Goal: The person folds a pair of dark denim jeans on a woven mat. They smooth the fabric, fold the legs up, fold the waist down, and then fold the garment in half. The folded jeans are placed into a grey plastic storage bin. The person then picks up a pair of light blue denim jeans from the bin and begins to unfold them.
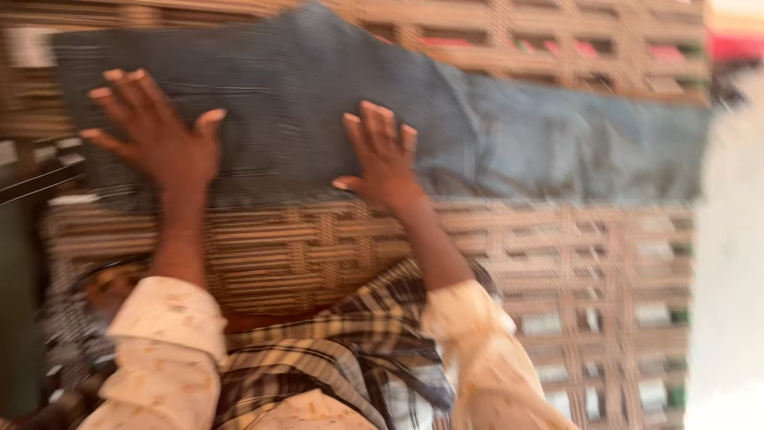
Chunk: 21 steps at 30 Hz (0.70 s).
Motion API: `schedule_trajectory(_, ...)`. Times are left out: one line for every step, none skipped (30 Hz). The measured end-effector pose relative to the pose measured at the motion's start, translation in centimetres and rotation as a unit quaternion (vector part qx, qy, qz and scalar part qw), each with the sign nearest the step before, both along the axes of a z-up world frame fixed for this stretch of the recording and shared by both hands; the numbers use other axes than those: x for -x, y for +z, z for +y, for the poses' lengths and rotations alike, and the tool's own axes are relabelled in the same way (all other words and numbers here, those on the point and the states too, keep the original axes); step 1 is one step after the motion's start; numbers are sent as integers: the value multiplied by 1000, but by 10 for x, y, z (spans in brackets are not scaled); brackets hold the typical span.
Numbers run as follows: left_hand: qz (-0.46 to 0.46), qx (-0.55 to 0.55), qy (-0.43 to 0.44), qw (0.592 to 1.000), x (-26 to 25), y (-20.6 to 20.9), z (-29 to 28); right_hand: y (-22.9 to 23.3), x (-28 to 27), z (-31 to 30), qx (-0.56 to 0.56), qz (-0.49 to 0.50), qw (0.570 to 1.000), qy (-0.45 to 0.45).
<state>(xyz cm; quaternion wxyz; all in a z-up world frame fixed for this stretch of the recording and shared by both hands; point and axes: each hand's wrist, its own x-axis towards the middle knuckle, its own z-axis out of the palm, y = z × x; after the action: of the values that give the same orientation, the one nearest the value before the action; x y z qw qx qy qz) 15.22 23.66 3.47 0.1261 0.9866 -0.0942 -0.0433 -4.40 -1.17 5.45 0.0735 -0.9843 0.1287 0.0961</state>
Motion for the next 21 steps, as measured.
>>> schedule_trajectory(13,-33,-18,999,2,1,-7,-2,0,-1,-9,-16,1000,0)
schedule_trajectory(22,0,-18,1000,12,5,-8,-3,2,-5,-17,-32,999,0)
schedule_trajectory(31,31,-19,999,18,12,-5,-1,2,-9,-24,-21,999,-4)
schedule_trajectory(31,16,-48,998,24,14,-18,2,2,-15,-32,-11,999,-7)
schedule_trajectory(29,-3,-70,997,31,15,-25,3,6,-18,-45,-1,999,-4)
schedule_trajectory(27,-22,-92,995,41,15,-32,5,12,-23,-43,10,999,-24)
schedule_trajectory(22,-3,-118,993,58,12,-47,10,12,-30,-38,15,998,-42)
schedule_trajectory(18,16,-145,989,78,7,-65,16,13,-38,-34,19,997,-61)
schedule_trajectory(-30,51,-194,979,99,2,-87,20,21,-48,-20,31,996,-85)
schedule_trajectory(-77,87,-242,963,116,-2,-107,25,32,-63,-6,43,993,-108)
schedule_trajectory(-65,39,-310,948,135,-4,-123,28,45,-79,8,56,990,-129)
schedule_trajectory(-55,-10,-375,925,160,-4,-141,29,57,-95,11,32,983,-179)
schedule_trajectory(-59,-1,-429,901,181,-4,-158,30,70,-113,16,9,975,-224)
schedule_trajectory(-62,7,-482,874,198,-4,-173,29,85,-128,20,-14,963,-268)
schedule_trajectory(-76,35,-519,851,214,-4,-188,29,100,-142,7,-14,948,-318)
schedule_trajectory(-90,62,-555,825,228,-5,-201,30,116,-156,-6,-15,930,-367)
schedule_trajectory(-83,67,-567,817,241,-6,-212,30,132,-167,-21,-15,909,-416)
schedule_trajectory(-77,72,-578,809,252,-9,-223,31,146,-177,-26,-5,889,-458)
schedule_trajectory(-69,75,-586,803,263,-13,-230,31,157,-184,-33,7,868,-495)
schedule_trajectory(-71,79,-590,801,272,-18,-235,33,166,-191,-40,18,846,-531)
schedule_trajectory(-75,81,-592,798,278,-23,-239,36,174,-197,-38,11,823,-567)
